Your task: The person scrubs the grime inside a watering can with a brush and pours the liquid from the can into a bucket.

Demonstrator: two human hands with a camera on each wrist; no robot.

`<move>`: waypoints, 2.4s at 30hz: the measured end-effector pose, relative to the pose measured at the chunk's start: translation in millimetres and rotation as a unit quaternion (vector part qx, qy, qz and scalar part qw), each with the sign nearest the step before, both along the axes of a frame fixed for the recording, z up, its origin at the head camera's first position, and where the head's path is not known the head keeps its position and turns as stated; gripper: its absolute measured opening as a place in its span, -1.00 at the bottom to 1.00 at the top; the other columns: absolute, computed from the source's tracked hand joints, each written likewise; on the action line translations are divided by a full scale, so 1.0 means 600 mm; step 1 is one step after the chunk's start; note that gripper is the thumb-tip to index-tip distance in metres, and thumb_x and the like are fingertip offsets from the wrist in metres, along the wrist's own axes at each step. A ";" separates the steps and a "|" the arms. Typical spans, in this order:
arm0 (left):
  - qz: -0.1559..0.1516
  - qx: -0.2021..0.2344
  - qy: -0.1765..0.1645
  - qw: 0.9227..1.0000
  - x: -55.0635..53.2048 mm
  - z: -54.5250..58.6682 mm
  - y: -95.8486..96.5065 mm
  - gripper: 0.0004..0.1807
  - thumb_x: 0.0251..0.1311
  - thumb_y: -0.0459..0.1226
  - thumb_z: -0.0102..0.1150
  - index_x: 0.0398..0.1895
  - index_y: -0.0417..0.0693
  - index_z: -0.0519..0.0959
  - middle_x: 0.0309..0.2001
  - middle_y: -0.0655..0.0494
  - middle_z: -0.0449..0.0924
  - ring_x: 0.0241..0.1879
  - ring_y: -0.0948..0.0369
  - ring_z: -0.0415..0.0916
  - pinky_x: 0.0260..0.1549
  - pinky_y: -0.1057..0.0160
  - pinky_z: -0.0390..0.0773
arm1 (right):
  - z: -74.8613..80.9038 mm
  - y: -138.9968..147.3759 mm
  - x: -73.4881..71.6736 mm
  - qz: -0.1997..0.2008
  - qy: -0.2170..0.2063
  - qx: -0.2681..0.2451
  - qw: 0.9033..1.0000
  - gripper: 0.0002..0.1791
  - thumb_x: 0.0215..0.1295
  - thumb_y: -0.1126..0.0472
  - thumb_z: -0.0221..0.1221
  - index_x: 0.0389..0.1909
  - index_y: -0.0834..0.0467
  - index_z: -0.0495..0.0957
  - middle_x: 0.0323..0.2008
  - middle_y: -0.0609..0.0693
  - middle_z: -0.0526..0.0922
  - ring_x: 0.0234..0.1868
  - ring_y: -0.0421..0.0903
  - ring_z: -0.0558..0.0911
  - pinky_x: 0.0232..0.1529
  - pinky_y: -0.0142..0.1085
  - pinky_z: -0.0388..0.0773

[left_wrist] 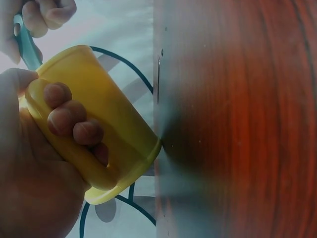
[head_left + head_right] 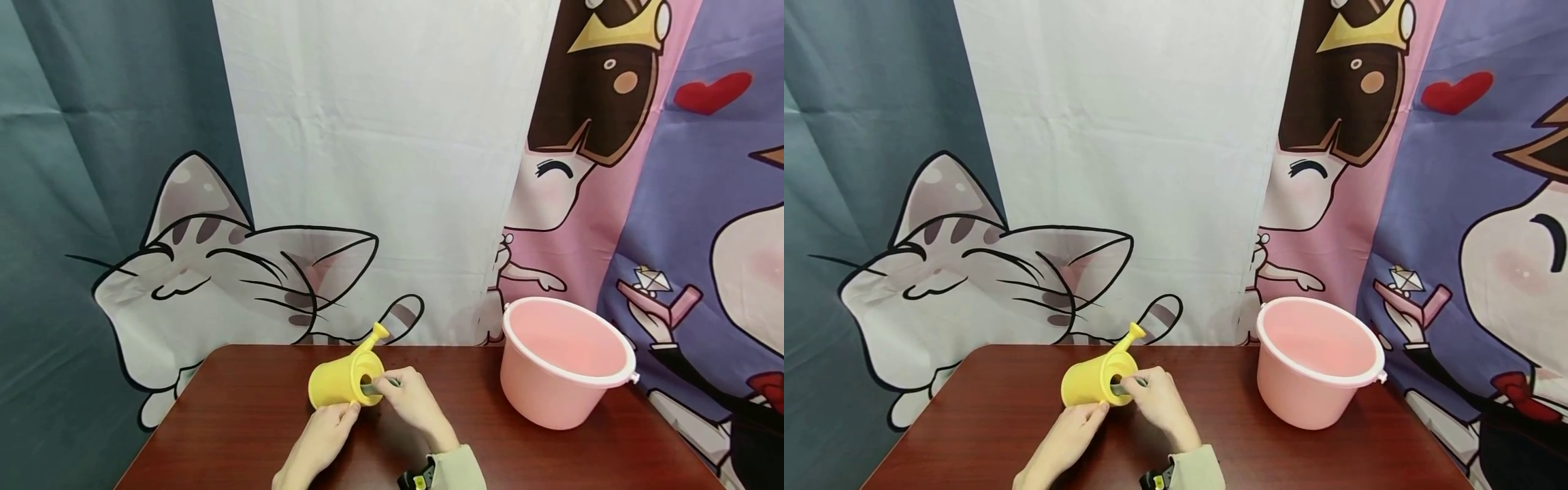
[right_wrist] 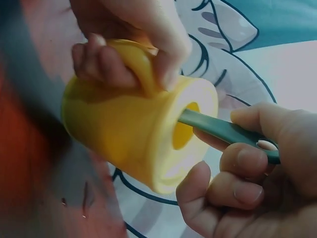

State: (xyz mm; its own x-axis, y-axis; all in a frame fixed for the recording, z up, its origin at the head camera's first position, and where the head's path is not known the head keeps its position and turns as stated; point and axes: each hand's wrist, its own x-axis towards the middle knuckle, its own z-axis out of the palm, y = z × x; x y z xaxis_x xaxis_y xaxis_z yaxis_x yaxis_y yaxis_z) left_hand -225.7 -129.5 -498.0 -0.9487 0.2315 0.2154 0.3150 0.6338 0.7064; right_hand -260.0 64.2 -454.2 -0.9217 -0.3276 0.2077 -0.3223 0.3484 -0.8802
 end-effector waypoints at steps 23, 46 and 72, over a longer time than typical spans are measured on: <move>0.000 -0.002 -0.014 1.000 -0.002 0.000 0.000 -0.48 0.49 0.04 -0.16 -0.69 0.09 0.27 -0.69 0.33 0.11 -0.67 0.38 0.03 -0.60 0.35 0.19 | -0.006 -0.004 0.003 0.015 0.013 -0.003 1.000 -0.59 0.32 0.12 0.21 -0.73 0.10 0.44 -0.78 -0.19 0.20 -0.71 -0.30 0.19 -0.65 -0.40 0.17; -0.006 0.002 -0.009 1.000 0.001 0.000 0.002 -0.46 0.48 0.07 -0.17 -0.69 0.07 0.27 -0.69 0.33 0.11 -0.67 0.38 0.03 -0.60 0.35 0.19 | -0.013 0.013 -0.008 0.066 -0.019 -0.043 0.997 -0.66 0.38 0.13 0.18 -0.49 0.30 0.65 -0.69 -0.13 0.26 -0.59 -0.26 0.25 -0.53 -0.40 0.26; 0.005 -0.008 0.006 1.000 0.000 -0.002 0.000 -0.47 0.48 0.03 -0.12 -0.72 0.09 0.26 -0.71 0.36 0.10 -0.68 0.40 0.02 -0.62 0.38 0.18 | 0.006 0.023 0.000 0.042 0.019 0.010 0.999 -0.75 0.34 0.10 0.21 -0.42 0.18 0.69 -0.70 -0.15 0.27 -0.63 -0.27 0.25 -0.56 -0.40 0.23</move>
